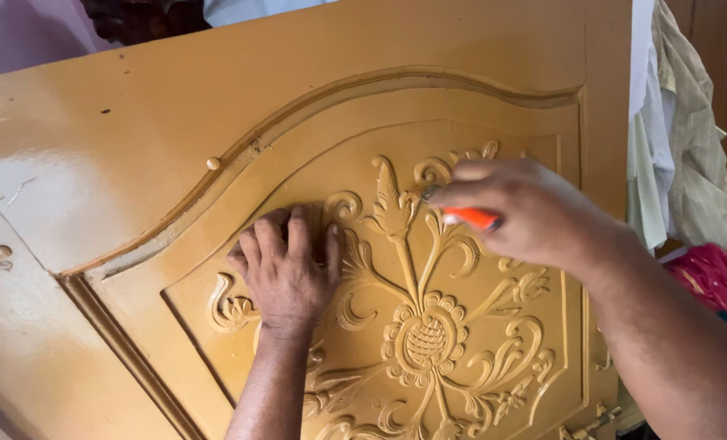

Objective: The person paints a carved wooden wardrobe with a small brush, applying a light brown finish to the raised floral patterns and flat surfaces. The camera moves to follow the brush strokes across different sections of the wardrobe door.

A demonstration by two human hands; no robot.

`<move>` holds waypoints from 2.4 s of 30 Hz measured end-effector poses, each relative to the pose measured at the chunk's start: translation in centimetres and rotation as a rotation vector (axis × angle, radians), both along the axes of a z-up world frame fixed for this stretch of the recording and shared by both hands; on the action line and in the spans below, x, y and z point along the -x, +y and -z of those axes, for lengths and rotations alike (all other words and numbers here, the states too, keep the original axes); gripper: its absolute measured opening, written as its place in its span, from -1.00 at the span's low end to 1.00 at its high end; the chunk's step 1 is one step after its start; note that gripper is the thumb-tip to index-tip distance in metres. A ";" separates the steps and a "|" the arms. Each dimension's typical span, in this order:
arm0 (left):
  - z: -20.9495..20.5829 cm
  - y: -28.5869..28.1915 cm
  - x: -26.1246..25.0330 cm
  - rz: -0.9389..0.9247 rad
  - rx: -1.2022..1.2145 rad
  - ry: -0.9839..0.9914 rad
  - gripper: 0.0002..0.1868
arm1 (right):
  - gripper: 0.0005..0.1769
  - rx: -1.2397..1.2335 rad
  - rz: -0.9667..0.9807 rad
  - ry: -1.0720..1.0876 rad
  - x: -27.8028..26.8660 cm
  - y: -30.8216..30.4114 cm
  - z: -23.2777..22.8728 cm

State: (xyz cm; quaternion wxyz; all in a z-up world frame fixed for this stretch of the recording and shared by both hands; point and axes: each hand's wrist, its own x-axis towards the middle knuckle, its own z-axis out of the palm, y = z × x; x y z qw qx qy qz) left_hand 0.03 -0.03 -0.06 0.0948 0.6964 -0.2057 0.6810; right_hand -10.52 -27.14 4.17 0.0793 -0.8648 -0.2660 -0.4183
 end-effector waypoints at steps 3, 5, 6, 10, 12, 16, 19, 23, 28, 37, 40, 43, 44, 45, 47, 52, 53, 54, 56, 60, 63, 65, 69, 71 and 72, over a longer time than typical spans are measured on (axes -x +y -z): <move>-0.1 0.0 0.1 -0.001 -0.005 -0.001 -0.57 | -0.45 0.151 0.303 0.117 0.8 1.9 0.3; -0.2 -0.1 0.2 0.003 -0.005 -0.009 -0.55 | -0.52 0.166 0.293 0.109 0.9 2.0 0.2; -0.2 -0.1 0.2 0.003 0.000 -0.011 -0.55 | -0.58 0.128 0.161 0.052 0.8 1.7 0.2; 0.0 0.1 0.0 0.006 -0.006 -0.014 -0.57 | -0.65 -0.111 -0.278 -0.047 -0.7 -0.3 0.4; 0.0 0.1 0.0 0.018 -0.011 -0.020 -0.57 | -0.71 -0.193 -0.325 -0.180 -1.2 -1.1 1.3; 0.0 0.2 0.0 0.037 -0.003 -0.009 -0.59 | -0.80 -0.496 -0.394 -0.343 -2.6 -1.3 3.5; 0.0 0.1 0.1 0.029 -0.006 -0.002 -0.58 | -0.86 -0.771 -0.622 -0.200 -4.0 -0.6 4.4; -0.3 0.0 0.2 0.019 -0.007 -0.024 -0.57 | -0.94 -0.721 -0.426 -0.078 -3.7 -0.2 4.6; -0.2 0.0 0.4 0.014 -0.003 0.008 -0.58 | -0.93 -0.643 -0.444 -0.284 -2.8 1.1 4.4; -0.2 0.0 0.2 0.016 0.001 -0.008 -0.59 | -0.86 -0.660 -0.492 -0.217 -3.5 1.5 3.7; -0.1 0.0 0.2 0.014 -0.001 -0.001 -0.59 | -0.83 -0.702 -0.532 -0.256 -4.3 2.3 3.8; -0.2 0.0 0.2 0.022 -0.006 -0.003 -0.59 | -0.79 -0.663 -0.519 -0.298 -4.6 2.5 3.8; -0.2 0.0 0.2 0.024 -0.004 -0.008 -0.58 | -0.81 -0.681 -0.482 -0.222 -4.7 2.4 3.7; -0.2 0.0 0.2 0.025 -0.002 -0.013 -0.58 | -0.82 -0.698 -0.444 -0.145 -4.7 2.3 3.7; -0.1 0.1 0.3 0.023 -0.001 0.004 -0.57 | -0.82 -0.737 -0.515 -0.098 -4.8 2.1 3.8; 0.0 0.1 0.2 0.029 -0.005 0.005 -0.57 | -0.74 -0.756 -0.758 -0.171 -5.2 2.4 4.4; 0.0 0.1 0.2 0.037 -0.005 0.007 -0.57 | -0.78 -0.755 -0.649 -0.121 -5.1 2.6 4.6; -0.1 0.1 0.2 0.044 -0.005 0.009 -0.57 | -0.82 -0.750 -0.541 -0.071 -4.8 2.7 4.8; -0.2 0.1 0.3 0.036 -0.009 0.012 -0.56 | -0.85 -0.745 -0.508 -0.045 -4.4 3.1 4.9; 0.0 0.2 0.5 0.044 -0.016 0.018 -0.56 | -0.85 -0.714 -0.521 -0.136 -3.9 3.9 4.7; 0.2 0.4 0.6 0.040 -0.027 0.041 -0.60 | -0.87 -0.627 -0.367 -0.127 -3.4 4.3 4.2; 0.5 0.7 0.6 0.065 -0.047 0.023 -0.60 | -0.88 -0.605 -0.347 -0.140 -3.0 4.5 4.3; 0.9 1.8 0.5 0.078 -0.121 0.035 -0.50 | -0.86 -0.514 -0.327 -0.232 -2.7 4.8 4.3; 1.2 2.7 0.6 0.071 -0.167 0.068 -0.41 | -0.86 -0.512 -0.327 -0.195 -2.9 5.0 4.4; 1.5 2.9 0.6 0.071 -0.192 0.088 -0.37 | -0.85 -0.568 -0.354 -0.143 -2.9 5.0 4.5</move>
